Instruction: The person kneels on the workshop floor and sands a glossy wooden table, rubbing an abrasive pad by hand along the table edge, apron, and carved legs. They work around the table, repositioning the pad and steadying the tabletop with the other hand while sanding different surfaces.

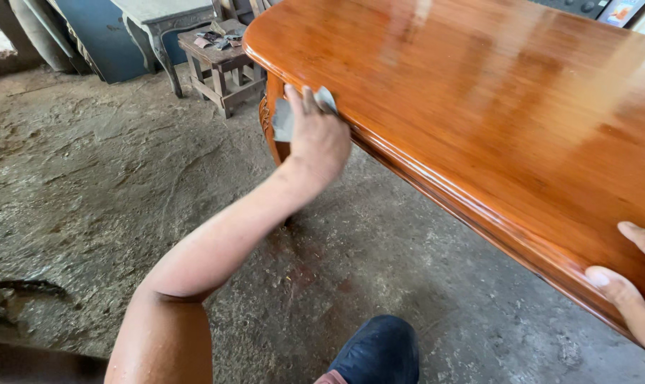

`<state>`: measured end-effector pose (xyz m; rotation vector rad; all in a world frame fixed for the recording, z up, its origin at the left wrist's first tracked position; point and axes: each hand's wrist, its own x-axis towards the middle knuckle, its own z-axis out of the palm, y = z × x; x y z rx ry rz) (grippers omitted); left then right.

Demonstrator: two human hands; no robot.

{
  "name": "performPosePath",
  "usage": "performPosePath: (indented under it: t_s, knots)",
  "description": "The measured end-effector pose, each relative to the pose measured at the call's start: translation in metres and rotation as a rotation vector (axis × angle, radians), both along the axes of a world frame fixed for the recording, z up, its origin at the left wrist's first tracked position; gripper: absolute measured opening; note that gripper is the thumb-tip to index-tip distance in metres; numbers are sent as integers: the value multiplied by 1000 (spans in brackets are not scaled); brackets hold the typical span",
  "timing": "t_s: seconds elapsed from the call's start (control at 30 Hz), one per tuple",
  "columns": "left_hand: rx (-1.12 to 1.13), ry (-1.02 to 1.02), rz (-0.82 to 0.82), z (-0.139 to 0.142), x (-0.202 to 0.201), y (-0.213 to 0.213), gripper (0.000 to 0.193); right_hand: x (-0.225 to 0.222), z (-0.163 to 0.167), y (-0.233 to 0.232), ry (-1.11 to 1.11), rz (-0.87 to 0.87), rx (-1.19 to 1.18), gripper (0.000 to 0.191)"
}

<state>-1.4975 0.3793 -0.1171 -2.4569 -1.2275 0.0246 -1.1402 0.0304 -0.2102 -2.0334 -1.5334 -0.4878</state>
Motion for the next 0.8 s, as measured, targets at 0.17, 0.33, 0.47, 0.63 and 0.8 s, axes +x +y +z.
performPosePath:
  t_s: [0.17, 0.33, 0.47, 0.63, 0.8]
  knots:
    - [84, -62, -159, 11, 23, -77, 31, -27, 26, 4, -18, 27, 10, 62]
    - [199, -178, -486, -13, 61, -174, 30, -64, 58, 3, -70, 79, 66, 57]
    - [280, -356, -877, -26, 60, -257, 50, -80, 75, -12, 158, 275, 300, 57]
    - [-800, -840, -1238, -21, 45, -291, 18, -97, 80, -51, 615, 580, 502, 82]
    - [-765, -1271, -1375, -39, 58, -251, 16, -140, 65, -94, 718, 631, 219, 90]
